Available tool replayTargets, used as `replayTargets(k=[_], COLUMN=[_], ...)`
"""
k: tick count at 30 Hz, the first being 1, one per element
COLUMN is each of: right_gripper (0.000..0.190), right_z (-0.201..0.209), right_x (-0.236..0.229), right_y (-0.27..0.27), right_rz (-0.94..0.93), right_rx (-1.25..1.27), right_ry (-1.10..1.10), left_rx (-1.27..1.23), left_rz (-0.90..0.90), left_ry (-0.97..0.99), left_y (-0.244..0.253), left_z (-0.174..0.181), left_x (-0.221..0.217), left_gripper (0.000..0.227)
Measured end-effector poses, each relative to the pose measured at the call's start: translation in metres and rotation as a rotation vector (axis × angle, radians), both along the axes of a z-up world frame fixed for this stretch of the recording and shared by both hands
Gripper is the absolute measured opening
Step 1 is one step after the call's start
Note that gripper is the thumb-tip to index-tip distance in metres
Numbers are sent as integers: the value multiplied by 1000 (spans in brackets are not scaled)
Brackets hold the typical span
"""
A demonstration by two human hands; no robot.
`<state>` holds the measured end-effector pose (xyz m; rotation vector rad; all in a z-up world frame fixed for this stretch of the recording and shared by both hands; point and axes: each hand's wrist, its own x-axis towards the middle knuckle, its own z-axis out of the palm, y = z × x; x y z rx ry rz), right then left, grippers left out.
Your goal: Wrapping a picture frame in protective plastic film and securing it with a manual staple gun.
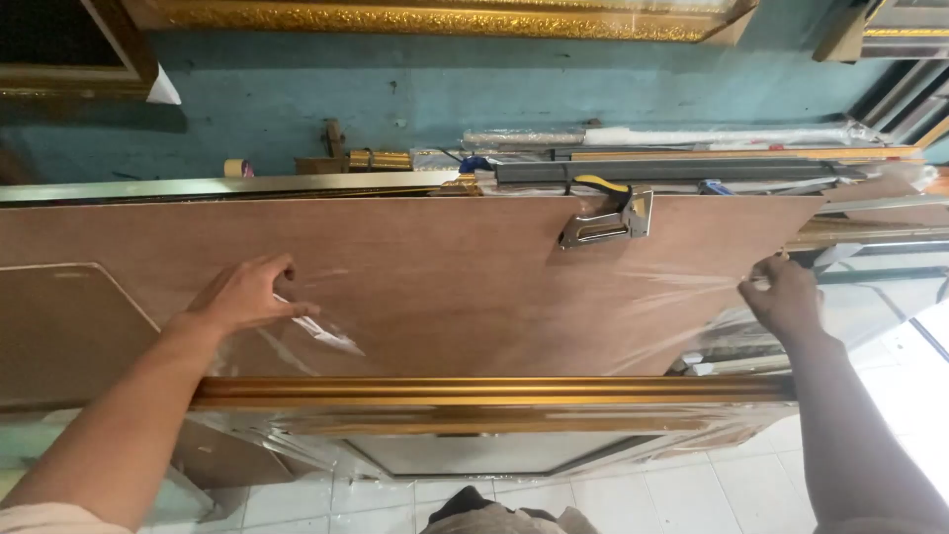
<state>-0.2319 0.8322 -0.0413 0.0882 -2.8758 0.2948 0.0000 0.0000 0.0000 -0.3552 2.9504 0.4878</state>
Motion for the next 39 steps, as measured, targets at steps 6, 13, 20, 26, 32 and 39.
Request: replayTargets(k=[6, 13, 20, 26, 32, 39], right_gripper=[33, 28, 21, 36, 39, 48], right_z=[6, 27, 14, 53, 1, -39], right_x=[37, 93, -9, 2, -14, -26], right_y=[20, 14, 16, 20, 34, 51], right_rz=[-97, -118, 43, 136, 105, -66], right_rx=[-66, -348, -208, -96, -105, -17], right_ry=[-145, -201, -86, -313, -2, 198], left_rx=[-248, -195, -319, 37, -55, 150], left_rz=[-116, 319, 307, 306, 387, 465], left_ry=[26, 119, 164, 89, 208, 290], left_y=[-83, -64, -62, -84, -55, -46], left_z=[-30, -34, -9, -2, -8, 2], left_x=[51, 117, 46, 62, 94, 72], left_gripper=[39, 39, 37, 34, 35, 39])
